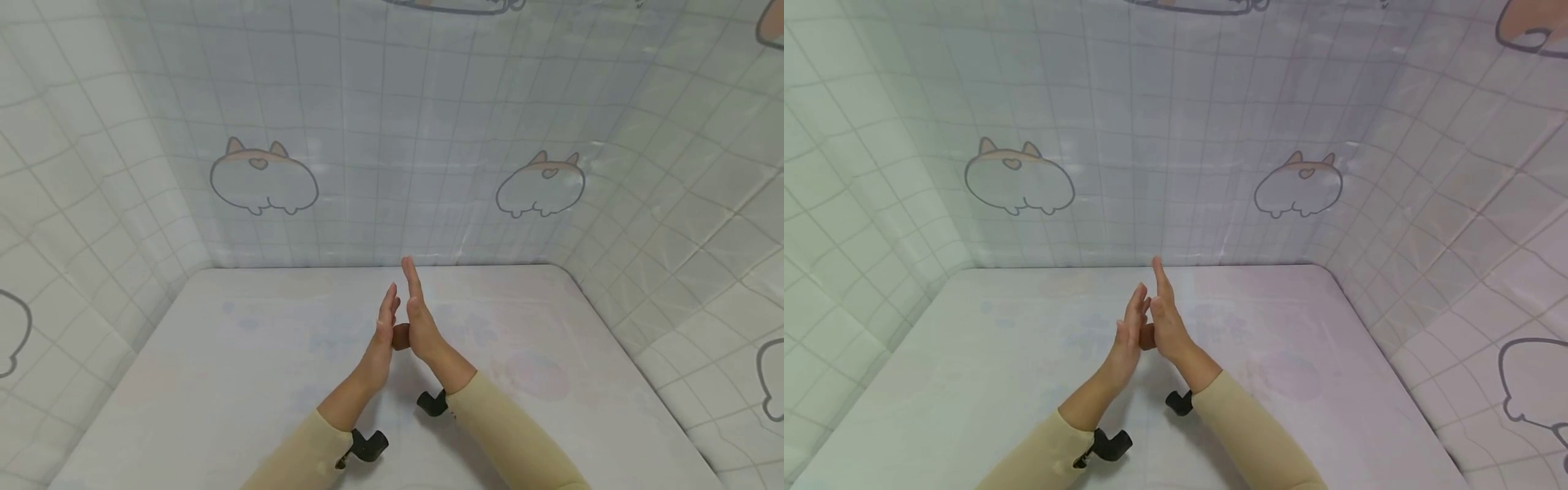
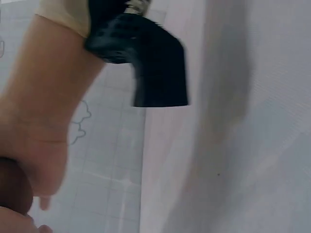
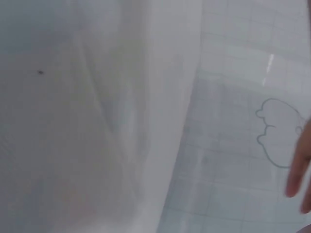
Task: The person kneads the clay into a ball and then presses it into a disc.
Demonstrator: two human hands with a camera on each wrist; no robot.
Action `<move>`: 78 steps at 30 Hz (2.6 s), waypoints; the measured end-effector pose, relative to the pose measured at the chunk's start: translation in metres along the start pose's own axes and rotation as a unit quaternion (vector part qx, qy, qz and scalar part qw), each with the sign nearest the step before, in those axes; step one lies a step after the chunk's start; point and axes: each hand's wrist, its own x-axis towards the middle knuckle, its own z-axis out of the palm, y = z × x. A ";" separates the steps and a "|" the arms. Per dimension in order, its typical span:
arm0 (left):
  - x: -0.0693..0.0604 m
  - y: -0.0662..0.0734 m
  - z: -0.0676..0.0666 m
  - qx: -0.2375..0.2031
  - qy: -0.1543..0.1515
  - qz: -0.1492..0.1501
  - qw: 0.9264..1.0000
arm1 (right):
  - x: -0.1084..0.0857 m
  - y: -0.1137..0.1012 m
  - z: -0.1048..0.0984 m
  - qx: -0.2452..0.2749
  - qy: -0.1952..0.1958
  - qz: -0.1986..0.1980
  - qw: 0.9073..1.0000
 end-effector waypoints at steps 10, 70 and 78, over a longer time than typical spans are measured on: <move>0.005 0.011 -0.003 0.004 0.049 0.057 0.997 | -0.008 0.006 0.008 0.008 -0.042 0.025 0.999; 0.010 0.023 -0.005 -0.124 0.062 0.053 0.989 | -0.006 -0.001 0.003 -0.037 0.001 0.008 0.999; 0.018 0.022 -0.008 -0.110 0.110 0.070 0.985 | -0.013 -0.001 0.011 -0.032 -0.032 -0.089 0.995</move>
